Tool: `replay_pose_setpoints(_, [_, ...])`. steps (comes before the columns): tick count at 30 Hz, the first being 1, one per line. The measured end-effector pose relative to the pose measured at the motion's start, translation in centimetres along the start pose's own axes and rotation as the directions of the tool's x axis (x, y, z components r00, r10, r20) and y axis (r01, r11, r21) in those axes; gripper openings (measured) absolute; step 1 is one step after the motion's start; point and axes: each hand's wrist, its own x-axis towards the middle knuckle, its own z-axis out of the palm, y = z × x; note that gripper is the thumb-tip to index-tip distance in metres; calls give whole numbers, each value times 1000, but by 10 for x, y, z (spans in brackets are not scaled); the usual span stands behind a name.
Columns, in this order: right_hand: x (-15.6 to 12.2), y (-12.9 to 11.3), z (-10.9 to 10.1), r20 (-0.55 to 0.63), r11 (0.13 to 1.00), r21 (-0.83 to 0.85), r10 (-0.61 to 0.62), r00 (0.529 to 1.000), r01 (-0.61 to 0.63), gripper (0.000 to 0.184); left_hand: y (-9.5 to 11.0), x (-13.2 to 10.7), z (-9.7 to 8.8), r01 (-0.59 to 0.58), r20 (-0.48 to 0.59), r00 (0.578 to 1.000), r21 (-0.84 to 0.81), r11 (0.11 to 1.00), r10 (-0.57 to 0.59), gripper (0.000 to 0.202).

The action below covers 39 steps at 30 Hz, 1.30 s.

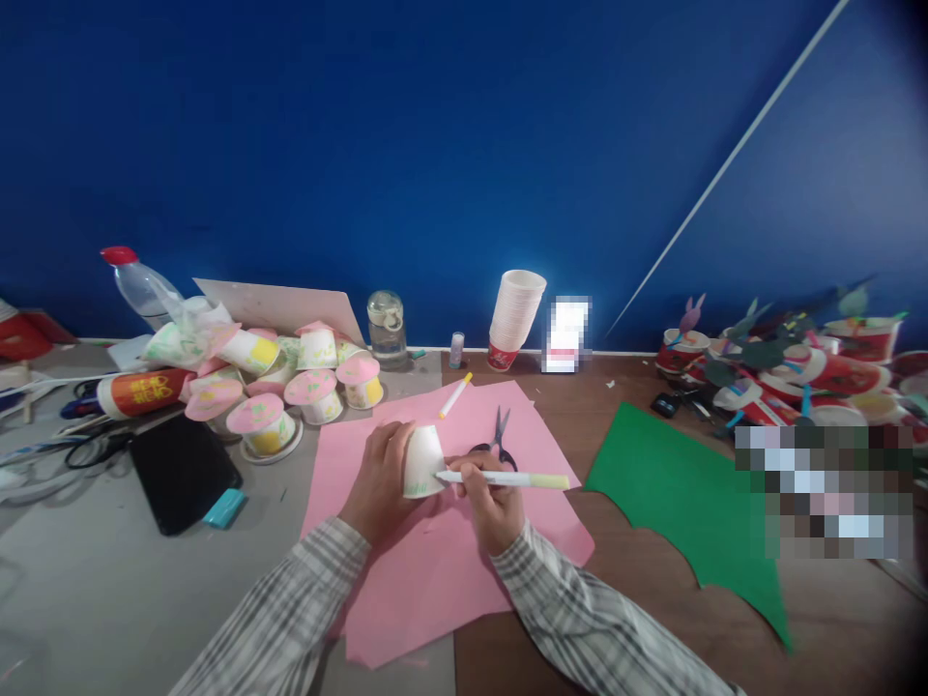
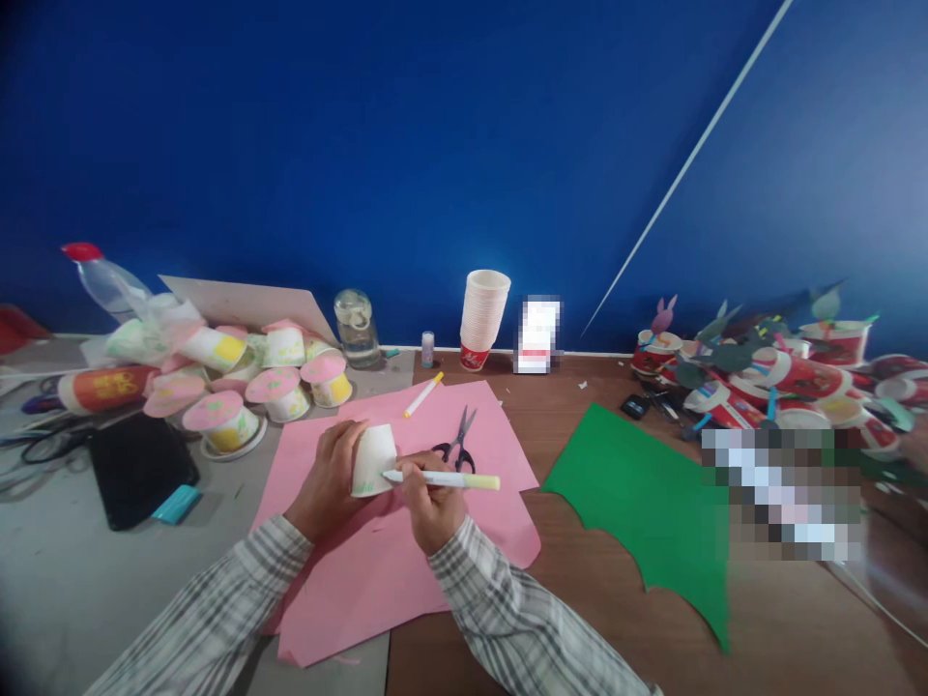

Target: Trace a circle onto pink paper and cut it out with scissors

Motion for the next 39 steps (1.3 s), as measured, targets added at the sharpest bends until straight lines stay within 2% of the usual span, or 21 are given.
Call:
replay_pose_setpoints(5, [2, 1, 0, -61, 1000, 19, 20, 998, -19, 22, -1, 0, 1, -13, -21, 1000, 14, 1000, 13, 81])
replay_pose_setpoints(14, [2, 2, 0, -40, 1000, -7, 25, 999, -25, 21, -1, 1, 1, -17, -14, 1000, 6, 1000, 17, 81])
replay_pose_setpoints(22, [2, 4, 0, -79, 999, -15, 45, 996, -47, 21, -1, 0, 1, -10, -10, 1000, -3, 1000, 10, 82])
replay_pose_setpoints(39, [2, -1, 1, -40, 998, 21, 58, 998, -57, 19, -1, 0, 0, -1, -1, 1000, -14, 1000, 1, 81])
